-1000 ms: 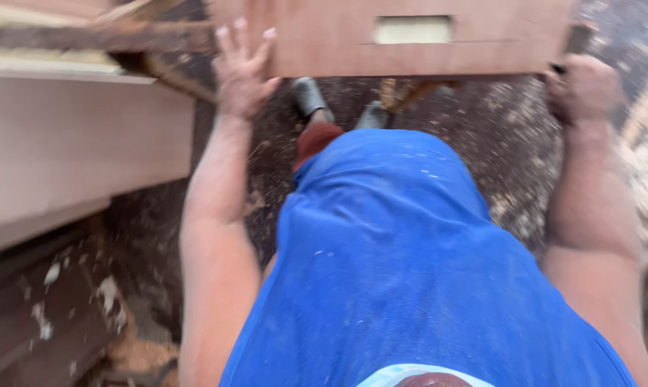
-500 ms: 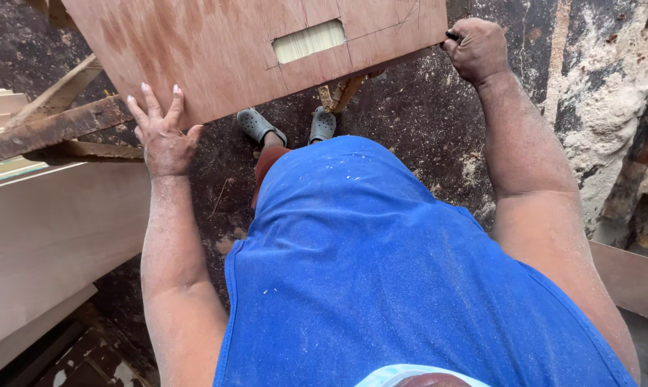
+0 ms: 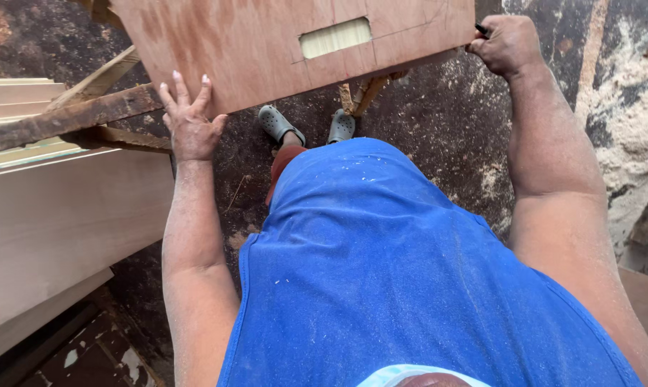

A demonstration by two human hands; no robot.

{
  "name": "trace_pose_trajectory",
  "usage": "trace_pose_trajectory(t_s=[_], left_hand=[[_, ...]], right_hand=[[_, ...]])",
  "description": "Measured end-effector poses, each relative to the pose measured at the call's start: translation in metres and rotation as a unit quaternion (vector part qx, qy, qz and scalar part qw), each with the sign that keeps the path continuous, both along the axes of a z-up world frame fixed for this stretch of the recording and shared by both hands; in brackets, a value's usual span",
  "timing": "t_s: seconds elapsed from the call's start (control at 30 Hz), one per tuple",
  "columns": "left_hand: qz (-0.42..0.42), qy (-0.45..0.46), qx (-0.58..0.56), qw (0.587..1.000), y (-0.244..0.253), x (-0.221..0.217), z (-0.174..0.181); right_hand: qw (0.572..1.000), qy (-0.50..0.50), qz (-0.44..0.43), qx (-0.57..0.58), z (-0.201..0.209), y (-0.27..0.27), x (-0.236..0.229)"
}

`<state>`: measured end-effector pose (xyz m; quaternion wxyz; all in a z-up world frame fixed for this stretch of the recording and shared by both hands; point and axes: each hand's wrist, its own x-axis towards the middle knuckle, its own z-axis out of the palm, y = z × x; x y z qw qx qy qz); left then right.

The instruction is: The person marks rectangular cutout outlines on light-colored wooden boards using a marker and a brown template, moving each board from a stack to a wooden trestle with the help of another person.

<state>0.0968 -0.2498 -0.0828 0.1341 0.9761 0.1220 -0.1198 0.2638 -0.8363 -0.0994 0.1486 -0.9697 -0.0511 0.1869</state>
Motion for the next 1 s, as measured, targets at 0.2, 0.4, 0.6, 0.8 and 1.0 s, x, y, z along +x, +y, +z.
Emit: trace_pose_trajectory(t_s=[0.2, 0.4, 0.6, 0.8, 1.0], left_hand=[[0.009, -0.006, -0.017, 1.0, 0.0, -0.001, 0.0], [-0.005, -0.004, -0.015, 1.0, 0.002, 0.0, 0.0], [-0.011, 0.03, -0.029, 0.999, -0.003, 0.004, 0.025], [-0.052, -0.045, -0.051, 0.996, -0.013, 0.028, 0.037], [-0.126, -0.141, -0.076, 0.979, -0.091, 0.103, -0.038]], right_hand=[[0.995, 0.018, -0.064, 0.078, -0.008, -0.003, -0.003], [0.993, 0.013, -0.089, 0.074, -0.013, -0.003, -0.009], [0.996, 0.05, -0.066, 0.027, 0.02, 0.011, -0.007], [0.969, -0.115, -0.087, 0.2, 0.102, 0.02, -0.01], [0.933, 0.036, 0.052, 0.354, 0.079, 0.155, -0.038]])
